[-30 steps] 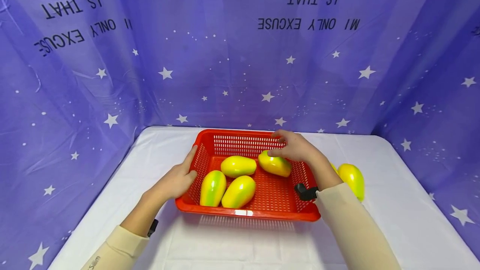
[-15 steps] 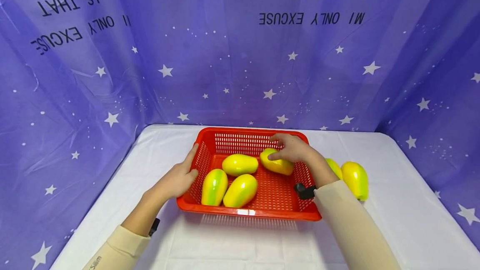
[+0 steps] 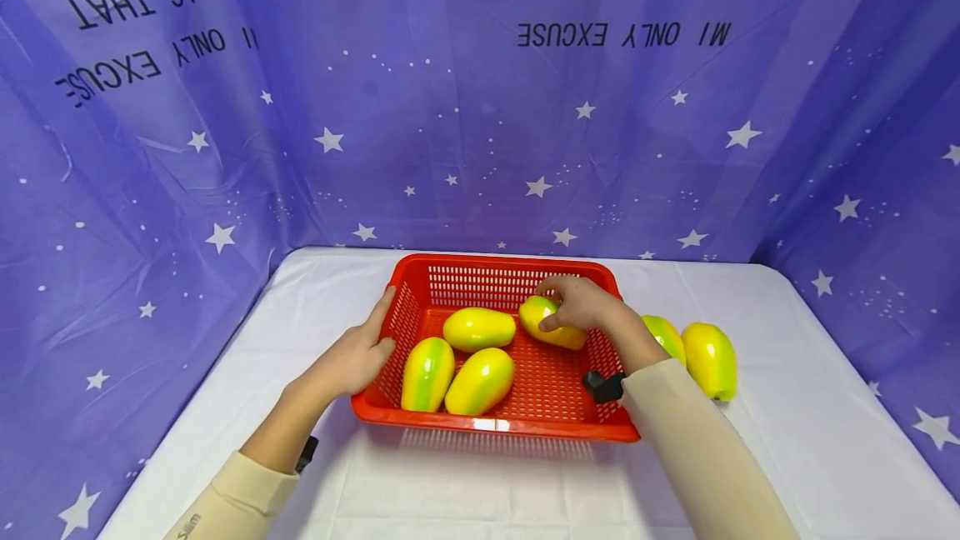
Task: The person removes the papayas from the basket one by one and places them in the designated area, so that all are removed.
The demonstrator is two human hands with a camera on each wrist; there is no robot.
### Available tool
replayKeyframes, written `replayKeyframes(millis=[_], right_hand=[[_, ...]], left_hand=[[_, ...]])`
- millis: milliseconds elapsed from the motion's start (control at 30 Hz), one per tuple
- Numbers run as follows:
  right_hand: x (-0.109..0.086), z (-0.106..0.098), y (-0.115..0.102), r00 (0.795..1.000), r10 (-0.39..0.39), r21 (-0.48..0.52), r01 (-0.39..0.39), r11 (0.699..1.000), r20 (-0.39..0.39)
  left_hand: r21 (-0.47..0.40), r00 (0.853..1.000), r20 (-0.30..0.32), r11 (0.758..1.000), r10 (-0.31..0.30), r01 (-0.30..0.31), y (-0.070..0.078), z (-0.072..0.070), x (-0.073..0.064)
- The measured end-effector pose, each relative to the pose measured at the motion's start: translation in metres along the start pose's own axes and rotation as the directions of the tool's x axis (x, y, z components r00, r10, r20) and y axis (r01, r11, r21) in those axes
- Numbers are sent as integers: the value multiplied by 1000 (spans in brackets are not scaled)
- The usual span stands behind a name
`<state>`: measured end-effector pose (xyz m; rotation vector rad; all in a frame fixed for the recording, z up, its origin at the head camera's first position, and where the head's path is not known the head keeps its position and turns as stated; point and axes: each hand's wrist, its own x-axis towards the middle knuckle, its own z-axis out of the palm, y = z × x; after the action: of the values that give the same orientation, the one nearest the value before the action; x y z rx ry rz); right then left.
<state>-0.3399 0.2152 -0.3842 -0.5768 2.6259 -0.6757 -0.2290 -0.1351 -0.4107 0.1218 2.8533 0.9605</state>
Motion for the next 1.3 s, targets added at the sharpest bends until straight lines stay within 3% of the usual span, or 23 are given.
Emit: replayKeyframes(millis=[333,767,933,1300], right_hand=[[0,3,0,999,38,-29,-39,999,-11],[-3,-7,-5,999,-14,-68,11,998,-49],[-7,-14,-8,996,-27,-45,23,999,-87],[-18,-23,-17,997,12,26,-9,1000,-81]], left_hand=[[-8,1000,4,1000,3,-3,0,1,-1],[-12,1000,-1,1000,10,-10,-1,0,0],[-8,1000,0,1000,15,-15,-1,-1,0],[5,1000,5,1000,16,-16,0,0,0]])
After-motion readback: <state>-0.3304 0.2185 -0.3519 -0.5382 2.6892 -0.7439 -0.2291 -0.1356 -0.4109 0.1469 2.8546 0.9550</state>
